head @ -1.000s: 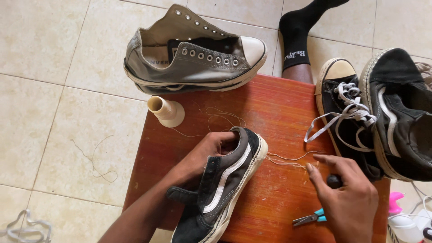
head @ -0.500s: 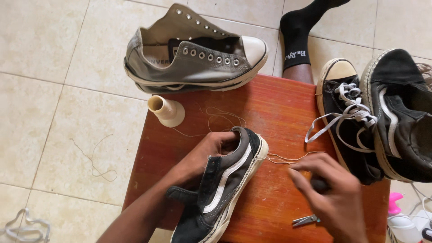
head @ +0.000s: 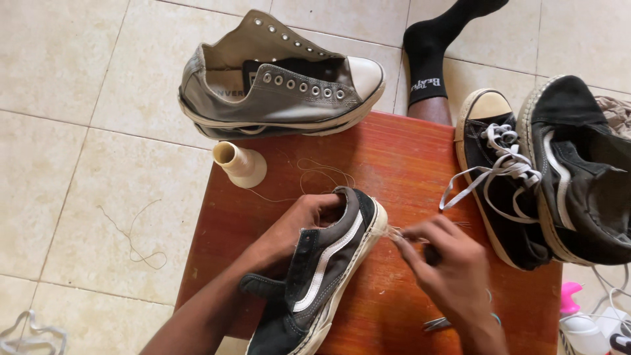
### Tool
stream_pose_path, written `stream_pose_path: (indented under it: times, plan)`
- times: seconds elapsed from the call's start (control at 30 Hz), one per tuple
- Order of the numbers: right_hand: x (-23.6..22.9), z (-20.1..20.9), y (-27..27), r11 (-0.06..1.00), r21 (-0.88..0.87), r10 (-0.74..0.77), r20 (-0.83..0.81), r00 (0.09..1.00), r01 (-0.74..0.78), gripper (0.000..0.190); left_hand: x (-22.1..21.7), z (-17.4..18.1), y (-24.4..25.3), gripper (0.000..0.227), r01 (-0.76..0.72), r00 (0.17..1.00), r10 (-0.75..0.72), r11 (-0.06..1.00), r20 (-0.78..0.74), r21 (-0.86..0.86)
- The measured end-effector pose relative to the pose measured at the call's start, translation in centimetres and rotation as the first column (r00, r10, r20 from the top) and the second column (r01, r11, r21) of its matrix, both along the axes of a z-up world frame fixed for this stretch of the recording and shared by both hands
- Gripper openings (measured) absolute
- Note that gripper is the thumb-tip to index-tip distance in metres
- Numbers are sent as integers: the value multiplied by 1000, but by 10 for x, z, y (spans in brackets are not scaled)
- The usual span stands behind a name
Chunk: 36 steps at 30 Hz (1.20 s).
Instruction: The person sews the upper part of a shoe to its sole by hand using a needle and thread, and uses scissors to cut the thread.
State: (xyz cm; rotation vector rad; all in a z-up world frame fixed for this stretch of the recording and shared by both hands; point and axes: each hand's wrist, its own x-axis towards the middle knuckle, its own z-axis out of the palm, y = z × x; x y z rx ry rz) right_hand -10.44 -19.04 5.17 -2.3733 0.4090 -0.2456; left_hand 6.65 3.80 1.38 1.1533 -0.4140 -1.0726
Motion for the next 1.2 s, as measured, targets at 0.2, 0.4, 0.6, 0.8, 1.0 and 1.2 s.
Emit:
stream_pose_path:
  times: [0.2,0.4,0.6,0.8,1.0,1.2]
  plan:
    - [-84,49,-68,854,501,28,220,975,-138,21,3,-3,2,31,20,994,-20,1000,106,-2]
    - [-106,1,-137,369,785,-36,546,837,-497,29,3,1,3,28,23,992,-17,999,125,-43]
    - [-44,26,-33,877,97,-474,15,880,471,9,2,1,2,21,14,995,-15,1000,101,7]
    - [-31,30,-31,928,-261,-308,-131,942,267,36,2,0,1,37,8,999,-8,1000,33,-7]
    - [-8,12,-7,990,-125,-62,-32,998,58,46,6,3,1,42,32,991,-29,999,134,-20]
    - [3,0,-13,995,100,-18,-43,999,22,10,0,2,0,39,7,1000,-7,1000,-10,9]
